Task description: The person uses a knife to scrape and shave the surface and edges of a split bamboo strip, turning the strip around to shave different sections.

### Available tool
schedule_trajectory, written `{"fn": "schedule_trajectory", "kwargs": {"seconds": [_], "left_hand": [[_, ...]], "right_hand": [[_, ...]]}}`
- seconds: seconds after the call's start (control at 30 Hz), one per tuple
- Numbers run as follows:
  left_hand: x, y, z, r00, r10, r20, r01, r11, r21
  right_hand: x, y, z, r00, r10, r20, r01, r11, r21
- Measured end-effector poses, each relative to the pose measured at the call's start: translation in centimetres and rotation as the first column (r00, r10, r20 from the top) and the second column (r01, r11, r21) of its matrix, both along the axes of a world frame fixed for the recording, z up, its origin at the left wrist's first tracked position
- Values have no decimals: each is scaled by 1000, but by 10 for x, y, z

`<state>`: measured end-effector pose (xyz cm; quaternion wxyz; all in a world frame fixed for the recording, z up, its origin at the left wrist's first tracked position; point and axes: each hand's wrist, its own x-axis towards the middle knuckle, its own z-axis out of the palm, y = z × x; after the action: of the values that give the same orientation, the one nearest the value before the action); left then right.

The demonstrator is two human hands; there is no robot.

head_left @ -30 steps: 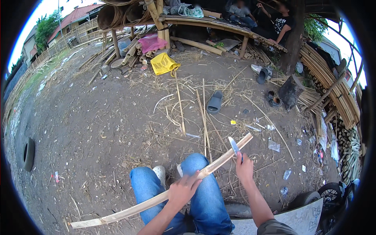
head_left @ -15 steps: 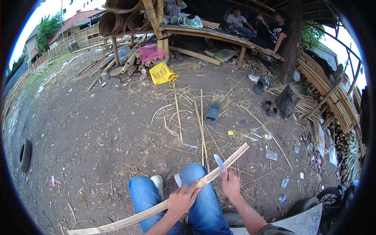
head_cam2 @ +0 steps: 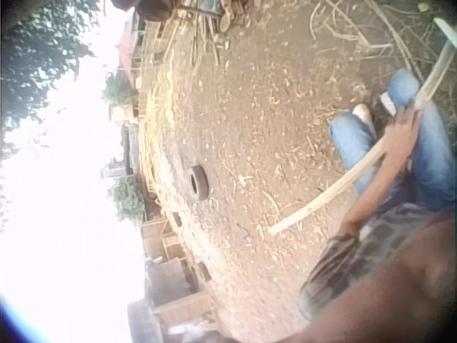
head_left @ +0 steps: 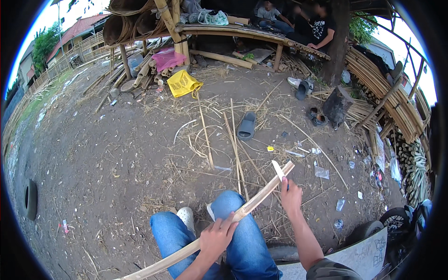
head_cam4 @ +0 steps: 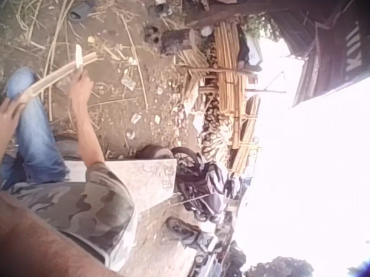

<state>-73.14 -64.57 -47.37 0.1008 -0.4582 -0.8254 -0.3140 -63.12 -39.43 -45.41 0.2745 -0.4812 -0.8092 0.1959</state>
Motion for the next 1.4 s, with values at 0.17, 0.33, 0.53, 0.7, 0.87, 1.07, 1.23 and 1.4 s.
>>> {"fn": "schedule_trajectory", "kwargs": {"seconds": [0.17, 0.33, 0.53, 0.7, 0.87, 1.07, 1.23, 1.4], "left_hand": [[0, 6, -6, 1000, 5, 1, -5, 1000, 9], [1, 4, -1, 1000, -8, 21, 8, 1000, 0], [-1, 6, -4, 1000, 7, -1, -7, 1000, -4], [0, 3, -2, 1000, 10, 19, -9, 999, -31], [-1, 6, -6, 1000, 16, 14, -15, 999, -46], [1, 6, 2, 1000, 16, 25, -13, 996, -88], [-1, 4, -7, 1000, 23, 9, -22, 999, -44], [1, 5, -3, 997, 31, 64, -25, 996, -86]], "right_hand": [[4, -39, -14, 985, 161, 60, -163, 986, 22], [4, -2, 13, 997, 63, 51, -64, 998, 24], [4, -63, -24, 939, 344, 16, -344, 934, 95], [-1, 10, 6, 999, -28, 28, 29, 999, -16], [1, -67, -9, 950, 292, 113, -294, 956, 3], [2, -3, 20, 993, 6, 114, 12, 987, -158], [2, -45, 3, 971, 220, 89, -207, 969, -136], [-2, 3, 9, 1000, -3, 4, 3, 999, -43]]}}
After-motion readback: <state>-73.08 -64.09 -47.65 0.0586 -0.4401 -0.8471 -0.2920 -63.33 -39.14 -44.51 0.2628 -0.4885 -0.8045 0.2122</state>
